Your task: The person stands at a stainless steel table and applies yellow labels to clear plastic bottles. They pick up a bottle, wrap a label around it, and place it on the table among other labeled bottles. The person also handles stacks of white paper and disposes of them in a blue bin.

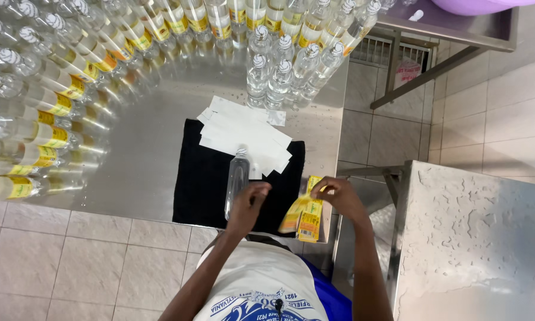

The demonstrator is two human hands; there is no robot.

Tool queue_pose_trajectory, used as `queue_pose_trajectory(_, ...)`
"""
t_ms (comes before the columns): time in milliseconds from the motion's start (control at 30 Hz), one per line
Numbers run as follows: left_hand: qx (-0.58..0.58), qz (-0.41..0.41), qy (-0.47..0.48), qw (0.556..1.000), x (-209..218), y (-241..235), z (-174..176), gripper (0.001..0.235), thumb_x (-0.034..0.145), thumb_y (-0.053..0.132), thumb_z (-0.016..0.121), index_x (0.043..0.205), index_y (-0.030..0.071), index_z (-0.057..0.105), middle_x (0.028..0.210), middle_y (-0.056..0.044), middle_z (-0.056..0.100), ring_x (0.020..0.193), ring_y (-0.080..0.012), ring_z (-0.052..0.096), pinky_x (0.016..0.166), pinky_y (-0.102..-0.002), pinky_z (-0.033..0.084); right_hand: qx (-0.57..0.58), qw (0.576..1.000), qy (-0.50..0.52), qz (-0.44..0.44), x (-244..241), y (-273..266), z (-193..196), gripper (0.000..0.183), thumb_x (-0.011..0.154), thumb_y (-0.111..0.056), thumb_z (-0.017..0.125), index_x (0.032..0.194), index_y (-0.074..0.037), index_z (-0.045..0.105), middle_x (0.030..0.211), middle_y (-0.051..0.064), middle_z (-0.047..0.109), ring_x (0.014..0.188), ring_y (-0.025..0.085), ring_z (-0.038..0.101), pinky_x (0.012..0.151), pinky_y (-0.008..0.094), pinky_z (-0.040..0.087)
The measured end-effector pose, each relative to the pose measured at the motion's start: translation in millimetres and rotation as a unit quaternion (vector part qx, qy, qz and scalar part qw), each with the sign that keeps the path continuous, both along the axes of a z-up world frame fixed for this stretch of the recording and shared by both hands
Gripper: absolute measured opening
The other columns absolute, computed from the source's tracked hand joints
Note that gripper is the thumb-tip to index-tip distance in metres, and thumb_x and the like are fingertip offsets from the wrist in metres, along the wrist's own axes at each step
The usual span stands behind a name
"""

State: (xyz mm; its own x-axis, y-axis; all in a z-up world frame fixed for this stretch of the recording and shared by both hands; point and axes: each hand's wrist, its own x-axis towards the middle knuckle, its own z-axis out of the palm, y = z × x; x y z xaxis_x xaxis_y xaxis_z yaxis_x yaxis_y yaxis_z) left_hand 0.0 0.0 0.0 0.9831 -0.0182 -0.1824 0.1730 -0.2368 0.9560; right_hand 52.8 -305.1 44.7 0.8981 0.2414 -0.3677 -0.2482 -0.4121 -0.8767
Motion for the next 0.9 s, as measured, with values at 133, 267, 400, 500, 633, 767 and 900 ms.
queue_pose_trajectory(133,-0.310,-0.133,0.059,0.939,13,-8,37,0.041,0.115,0.039,0.061,0.151,0.020,0.065,0.146,-0.010,0.067,0.143,-0.0356,0.059,0.117,-0.060,0.045,0.143,0.981,-0.053,0.116,12,40,48,0.016,0.079,-0.002,0.094,0.089,-0.010,0.085,0.098,0.010,0.086,0.096,0.024,0.075,0.087,0.040,0.057)
queue_pose_trajectory(267,-0.365,-0.129,0.138,0.912,21,5,45,0.042,0.100,0.019,0.080,0.139,0.006,0.073,0.121,-0.011,0.077,0.113,-0.0208,0.073,0.103,-0.045,0.056,0.228,0.954,-0.108,0.162,31,75,68,0.014,0.080,-0.002,0.091,0.091,-0.009,0.086,0.129,0.016,0.076,0.118,0.031,0.070,0.099,0.046,0.054)
queue_pose_trajectory(400,-0.258,0.056,0.142,0.954,30,41,38,0.035,0.099,0.023,0.087,0.130,0.008,0.082,0.103,-0.010,0.082,0.097,-0.0146,0.076,0.088,-0.039,0.058,0.127,0.979,-0.140,-0.076,36,122,61,0.021,0.091,-0.002,0.088,0.111,-0.003,0.083,0.118,0.012,0.079,0.103,0.021,0.076,0.091,0.033,0.062)
queue_pose_trajectory(500,-0.219,0.131,0.114,0.960,30,67,65,0.028,0.110,0.028,0.074,0.128,0.006,0.076,0.097,-0.008,0.071,0.094,-0.0131,0.063,0.082,-0.044,0.049,0.066,0.953,-0.191,-0.225,-1,160,50,0.018,0.106,-0.008,0.075,0.124,-0.003,0.078,0.107,0.016,0.080,0.084,0.022,0.075,0.080,0.037,0.063)
queue_pose_trajectory(633,-0.224,0.166,0.113,0.954,21,75,61,0.015,0.114,0.024,0.068,0.121,0.012,0.074,0.093,-0.002,0.069,0.091,-0.0097,0.067,0.083,-0.040,0.053,-0.059,0.941,-0.258,-0.209,-30,228,51,0.031,0.096,-0.018,0.087,0.126,-0.019,0.081,0.124,0.003,0.077,0.098,0.021,0.078,0.087,0.037,0.065)
queue_pose_trajectory(767,-0.279,0.143,0.123,0.942,20,83,84,0.020,0.113,0.022,0.067,0.124,0.006,0.069,0.092,-0.008,0.071,0.091,-0.0154,0.072,0.088,-0.038,0.063,-0.101,0.922,-0.349,-0.131,-36,257,44,0.049,0.099,-0.014,0.084,0.146,-0.008,0.070,0.138,0.014,0.070,0.128,0.035,0.070,0.106,0.048,0.058)
queue_pose_trajectory(900,-0.286,0.113,0.107,0.946,17,95,90,0.033,0.115,0.027,0.061,0.138,0.004,0.068,0.095,-0.014,0.070,0.100,-0.0215,0.074,0.091,-0.049,0.067,-0.141,0.925,-0.337,-0.106,-37,263,42,0.045,0.099,-0.015,0.084,0.141,-0.005,0.071,0.132,0.017,0.071,0.124,0.038,0.072,0.102,0.051,0.061)
